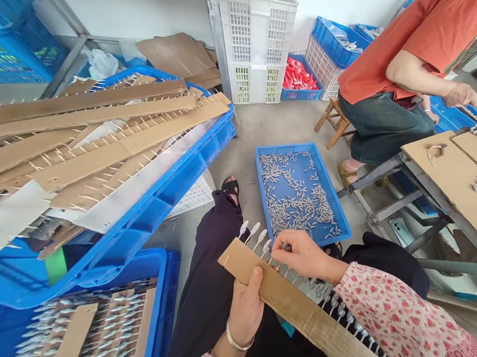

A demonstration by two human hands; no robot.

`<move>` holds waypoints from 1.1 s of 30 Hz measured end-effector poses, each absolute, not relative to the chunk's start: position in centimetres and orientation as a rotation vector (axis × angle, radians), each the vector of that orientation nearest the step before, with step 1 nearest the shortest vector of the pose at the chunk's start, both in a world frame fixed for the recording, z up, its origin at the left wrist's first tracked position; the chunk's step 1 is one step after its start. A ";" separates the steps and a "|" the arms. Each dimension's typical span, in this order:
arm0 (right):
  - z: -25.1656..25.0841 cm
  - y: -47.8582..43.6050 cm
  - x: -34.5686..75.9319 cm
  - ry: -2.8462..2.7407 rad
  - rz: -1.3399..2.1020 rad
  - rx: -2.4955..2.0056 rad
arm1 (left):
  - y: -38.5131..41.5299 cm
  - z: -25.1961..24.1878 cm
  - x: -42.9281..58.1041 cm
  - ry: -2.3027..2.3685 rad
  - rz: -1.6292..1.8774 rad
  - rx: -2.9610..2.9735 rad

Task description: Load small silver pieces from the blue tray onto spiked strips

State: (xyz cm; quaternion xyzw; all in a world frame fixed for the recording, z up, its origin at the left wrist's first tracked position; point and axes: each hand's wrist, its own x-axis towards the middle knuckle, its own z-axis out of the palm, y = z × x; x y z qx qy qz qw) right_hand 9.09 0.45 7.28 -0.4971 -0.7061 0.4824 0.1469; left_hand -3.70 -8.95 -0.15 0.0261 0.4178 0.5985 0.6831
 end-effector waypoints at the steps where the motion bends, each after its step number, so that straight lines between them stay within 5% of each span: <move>1: 7.3 0.6 9.3 -2.010 1.378 -1.433 | -9.0 0.0 -3.7 0.935 1.335 0.049; 33: 6.9 -0.1 9.9 -1.782 1.579 -1.382 | -8.9 0.0 -3.7 0.963 1.328 0.099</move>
